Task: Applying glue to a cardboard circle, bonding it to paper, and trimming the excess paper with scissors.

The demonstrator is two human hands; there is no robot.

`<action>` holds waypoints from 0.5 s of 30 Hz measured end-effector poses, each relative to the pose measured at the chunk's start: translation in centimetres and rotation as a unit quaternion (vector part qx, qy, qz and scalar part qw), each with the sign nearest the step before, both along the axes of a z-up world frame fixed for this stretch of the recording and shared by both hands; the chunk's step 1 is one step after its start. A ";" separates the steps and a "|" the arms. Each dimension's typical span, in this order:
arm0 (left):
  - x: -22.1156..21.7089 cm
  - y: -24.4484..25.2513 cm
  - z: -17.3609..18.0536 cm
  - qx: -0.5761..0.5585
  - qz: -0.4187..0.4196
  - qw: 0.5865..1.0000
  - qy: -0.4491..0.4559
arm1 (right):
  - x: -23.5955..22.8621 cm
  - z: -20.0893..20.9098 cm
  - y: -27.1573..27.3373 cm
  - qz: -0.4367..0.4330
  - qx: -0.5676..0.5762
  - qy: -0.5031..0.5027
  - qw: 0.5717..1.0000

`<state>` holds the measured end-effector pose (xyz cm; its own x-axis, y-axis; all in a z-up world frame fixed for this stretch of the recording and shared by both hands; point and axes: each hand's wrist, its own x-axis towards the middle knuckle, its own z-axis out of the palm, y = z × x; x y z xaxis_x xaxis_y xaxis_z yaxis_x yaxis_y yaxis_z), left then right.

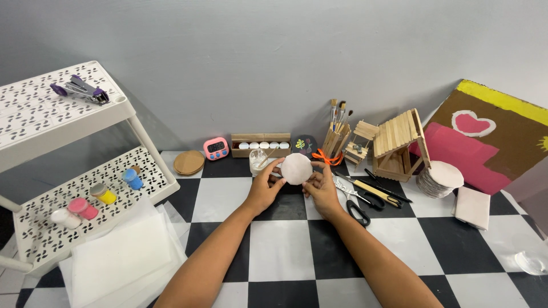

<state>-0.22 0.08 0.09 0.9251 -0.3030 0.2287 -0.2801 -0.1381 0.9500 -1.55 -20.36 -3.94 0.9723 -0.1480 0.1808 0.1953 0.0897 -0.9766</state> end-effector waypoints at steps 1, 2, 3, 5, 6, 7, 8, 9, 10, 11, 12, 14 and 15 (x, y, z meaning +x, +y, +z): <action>0.0 0.0 -0.1 0.000 0.000 1.000 0.000 | 0.0 -0.1 0.0 0.000 0.000 0.000 1.000; 0.1 0.0 -0.1 -0.001 -0.004 1.000 -0.003 | 0.1 -0.1 -0.1 0.000 -0.001 -0.002 1.000; 0.0 0.0 -0.2 -0.002 -0.007 1.000 -0.005 | 0.0 -0.2 -0.1 0.001 -0.002 -0.003 1.000; 0.0 0.0 -0.1 -0.001 -0.009 1.000 -0.006 | -0.3 0.2 0.0 0.003 0.001 -0.008 1.000; -0.1 0.0 0.0 0.001 -0.012 1.000 -0.008 | -0.5 0.5 0.1 0.005 0.005 -0.014 1.000; 0.0 0.0 -0.1 0.001 -0.013 1.000 -0.009 | -0.5 0.7 0.3 0.004 0.005 -0.016 1.000; 0.0 0.0 -0.1 0.002 -0.014 1.000 -0.009 | -0.6 0.9 0.4 0.005 0.007 -0.022 1.000; 0.0 -0.2 -0.1 0.001 -0.019 1.000 -0.009 | -0.9 1.1 0.3 0.002 0.007 -0.029 1.000; -0.1 -0.1 -0.2 0.001 -0.022 1.000 -0.010 | -1.1 1.2 0.5 -0.001 0.007 -0.029 1.000; -0.1 -0.2 -0.1 0.005 -0.019 1.000 -0.008 | -1.3 1.5 0.6 -0.001 0.005 -0.034 0.999; -0.1 -0.2 -0.1 0.009 -0.015 1.000 -0.005 | -1.4 1.8 0.7 -0.001 0.003 -0.038 0.999; -0.1 -0.4 -0.3 0.019 -0.013 1.000 -0.013 | -1.4 1.9 0.2 -0.010 -0.025 -0.034 0.999; 0.0 -0.5 -0.2 0.030 -0.010 0.999 -0.019 | -1.2 2.0 0.0 -0.017 -0.052 -0.030 0.998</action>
<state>-0.18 -0.38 -0.14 0.9096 -0.3357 0.2448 -0.3194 -0.1885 0.9287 -2.79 -20.34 -1.94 0.9539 -0.1591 0.2544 0.2546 -0.0196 -0.9668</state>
